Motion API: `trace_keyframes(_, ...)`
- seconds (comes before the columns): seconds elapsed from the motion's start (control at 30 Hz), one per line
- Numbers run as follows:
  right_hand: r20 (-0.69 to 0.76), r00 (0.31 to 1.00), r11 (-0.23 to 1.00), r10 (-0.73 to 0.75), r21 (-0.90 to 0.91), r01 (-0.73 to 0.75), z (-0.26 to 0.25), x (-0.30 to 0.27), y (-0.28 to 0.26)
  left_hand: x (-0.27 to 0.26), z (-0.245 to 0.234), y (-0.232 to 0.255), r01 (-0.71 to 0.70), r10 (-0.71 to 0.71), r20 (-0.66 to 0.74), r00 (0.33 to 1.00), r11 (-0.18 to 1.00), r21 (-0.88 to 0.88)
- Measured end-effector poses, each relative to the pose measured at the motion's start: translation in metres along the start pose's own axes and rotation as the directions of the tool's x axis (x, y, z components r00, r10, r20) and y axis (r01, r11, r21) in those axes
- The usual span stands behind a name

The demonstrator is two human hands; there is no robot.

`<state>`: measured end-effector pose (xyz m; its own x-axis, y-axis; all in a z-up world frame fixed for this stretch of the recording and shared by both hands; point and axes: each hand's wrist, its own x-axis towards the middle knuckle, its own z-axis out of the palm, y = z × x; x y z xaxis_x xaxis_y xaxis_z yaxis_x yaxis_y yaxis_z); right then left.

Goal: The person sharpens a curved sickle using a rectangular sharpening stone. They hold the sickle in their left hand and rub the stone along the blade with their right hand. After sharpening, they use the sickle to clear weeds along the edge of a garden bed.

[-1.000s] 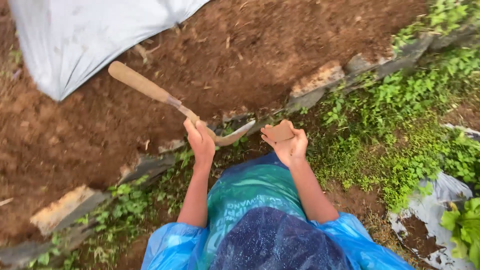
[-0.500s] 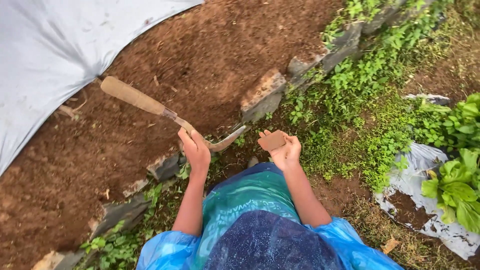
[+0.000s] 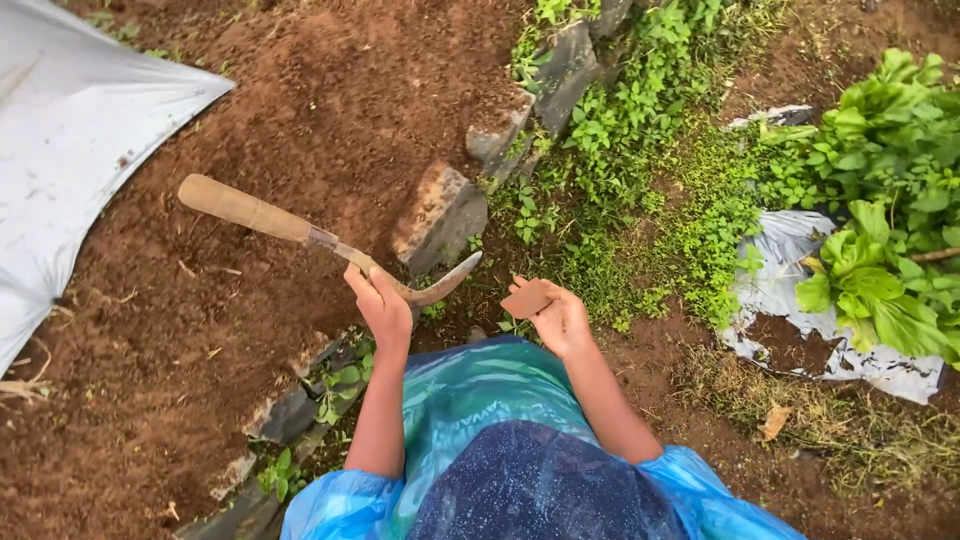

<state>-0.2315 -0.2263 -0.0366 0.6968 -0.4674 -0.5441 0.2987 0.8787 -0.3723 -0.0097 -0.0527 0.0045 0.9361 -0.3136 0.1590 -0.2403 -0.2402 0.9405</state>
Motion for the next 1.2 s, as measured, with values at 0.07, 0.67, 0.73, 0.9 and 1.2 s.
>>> trace_keyframes(0.07, -0.019, 0.999, 1.000, -0.030, -0.002, 0.030, -0.011, 0.006, -0.004, 0.003, 0.005, -0.001, -0.009, 0.008, 0.025, 1.000, 1.000, 0.009)
trace_keyframes(0.67, -0.130, 0.976, 0.983, -0.173, 0.040, 0.179, -0.043, 0.002, -0.016, 0.018, 0.064, -0.003, -0.060, 0.071, 0.171, 0.983, 0.996, -0.069)
trace_keyframes(0.73, -0.127, 0.975, 0.981, -0.182, 0.037, 0.188, -0.044, 0.004, -0.021, 0.023, 0.076, -0.010, -0.075, 0.086, 0.180, 0.980, 0.995, -0.066)
trace_keyframes(0.9, -0.194, 0.970, 0.989, -0.146, 0.007, 0.150, -0.051, 0.018, -0.036, 0.041, 0.104, -0.006, -0.089, 0.106, 0.209, 0.972, 0.992, -0.089)
trace_keyframes(1.2, -0.170, 0.957, 0.957, -0.235, 0.133, 0.258, 0.014, 0.003, -0.083, 0.067, 0.155, 0.022, -0.108, 0.137, 0.260, 0.956, 0.987, -0.122)
